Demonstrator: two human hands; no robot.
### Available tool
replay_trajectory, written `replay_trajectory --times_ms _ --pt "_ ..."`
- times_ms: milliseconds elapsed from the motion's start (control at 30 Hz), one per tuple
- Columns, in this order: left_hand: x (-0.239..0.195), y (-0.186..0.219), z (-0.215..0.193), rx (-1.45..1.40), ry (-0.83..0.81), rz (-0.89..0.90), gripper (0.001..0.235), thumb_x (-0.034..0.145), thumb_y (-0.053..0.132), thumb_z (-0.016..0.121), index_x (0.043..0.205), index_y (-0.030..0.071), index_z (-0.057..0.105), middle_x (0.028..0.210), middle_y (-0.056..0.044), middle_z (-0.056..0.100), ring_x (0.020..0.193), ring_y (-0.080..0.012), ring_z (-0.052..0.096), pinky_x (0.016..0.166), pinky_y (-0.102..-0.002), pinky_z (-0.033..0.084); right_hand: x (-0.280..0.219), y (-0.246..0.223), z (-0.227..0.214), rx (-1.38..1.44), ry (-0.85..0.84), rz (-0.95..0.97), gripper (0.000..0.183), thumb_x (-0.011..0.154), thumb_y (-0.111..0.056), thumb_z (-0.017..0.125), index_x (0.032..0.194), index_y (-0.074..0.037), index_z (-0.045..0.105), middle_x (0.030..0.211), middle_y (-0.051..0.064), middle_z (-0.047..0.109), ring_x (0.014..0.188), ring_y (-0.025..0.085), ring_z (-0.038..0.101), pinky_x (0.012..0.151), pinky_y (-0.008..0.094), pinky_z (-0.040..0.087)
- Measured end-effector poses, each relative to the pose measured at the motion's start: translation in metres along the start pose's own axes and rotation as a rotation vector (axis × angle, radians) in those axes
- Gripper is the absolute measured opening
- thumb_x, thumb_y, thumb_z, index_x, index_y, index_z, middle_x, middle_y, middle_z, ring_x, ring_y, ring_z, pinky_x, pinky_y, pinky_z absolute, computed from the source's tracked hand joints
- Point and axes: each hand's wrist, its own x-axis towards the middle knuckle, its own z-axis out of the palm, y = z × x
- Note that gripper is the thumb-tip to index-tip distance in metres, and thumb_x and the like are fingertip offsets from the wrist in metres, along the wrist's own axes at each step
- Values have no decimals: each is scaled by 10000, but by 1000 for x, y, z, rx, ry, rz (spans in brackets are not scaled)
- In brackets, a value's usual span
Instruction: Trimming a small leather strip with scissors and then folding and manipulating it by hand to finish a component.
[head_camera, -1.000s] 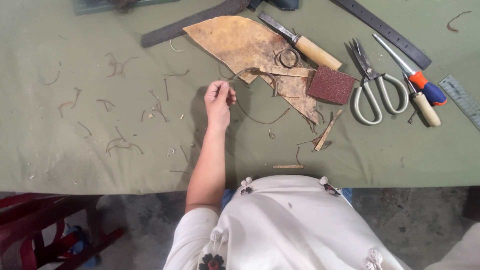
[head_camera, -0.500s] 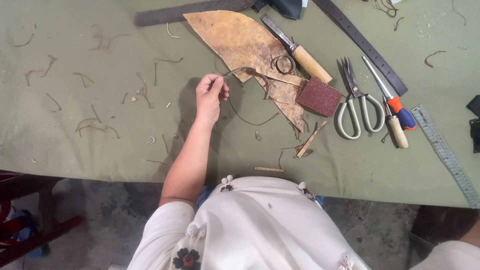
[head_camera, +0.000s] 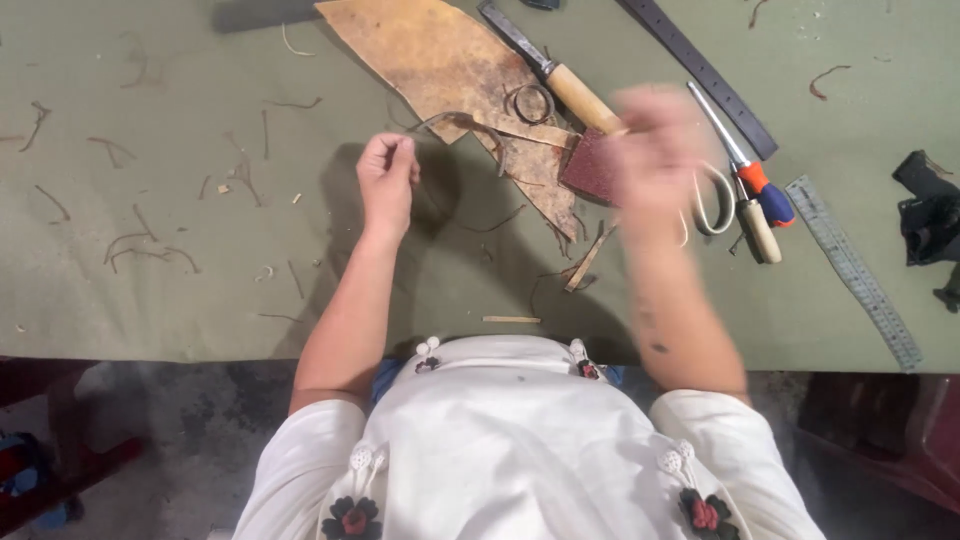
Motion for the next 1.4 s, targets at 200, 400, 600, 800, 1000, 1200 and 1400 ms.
replay_trajectory --times_ms 200,400,600,800,1000,1200,1400 --pt "-36 3 38 234 -202 75 63 983 111 699 940 134 739 627 -26 571 612 -83 545 574 -226 478 -144 47 52 457 -499 782 755 970 -106 766 1619 -140 383 1616 130 439 888 139 710 734 264 617" --pt "-36 27 37 399 -356 180 34 982 142 756 955 142 778 717 -20 693 694 -78 624 657 -258 539 -150 57 35 499 -431 1085 334 985 -112 719 1305 -30 666 863 128 745 702 161 738 503 217 584" --pt "-31 41 33 360 -360 242 59 998 98 730 951 110 764 700 -20 652 692 -75 535 631 -238 465 -117 51 -8 393 -478 1035 113 1001 -135 711 1044 -46 766 623 28 630 526 69 597 496 187 514" --pt "-17 62 16 300 -256 266 54 996 65 715 968 88 755 728 9 607 728 -73 497 653 -241 438 -109 67 -50 217 -399 832 133 1051 -84 664 994 -21 767 541 39 538 528 107 474 570 225 426" --pt "-9 70 -2 448 -210 313 97 1020 61 691 933 104 702 830 34 643 749 -72 515 665 -249 436 -94 61 -69 28 -379 879 163 1107 -101 597 971 -131 682 754 -21 596 658 76 519 691 260 504" --pt "-6 74 -9 313 -62 350 92 1002 74 673 914 100 656 853 36 615 799 -71 519 740 -237 445 -87 53 -66 302 -140 1026 122 1073 -189 633 1008 -101 688 678 -26 550 567 73 479 550 207 414" --pt "-37 71 27 353 -240 257 120 968 21 662 913 122 699 888 -2 705 856 -117 639 813 -283 553 -80 31 -26 783 -101 1375 178 1112 -188 544 1135 -139 713 678 -82 575 528 34 425 493 183 352"
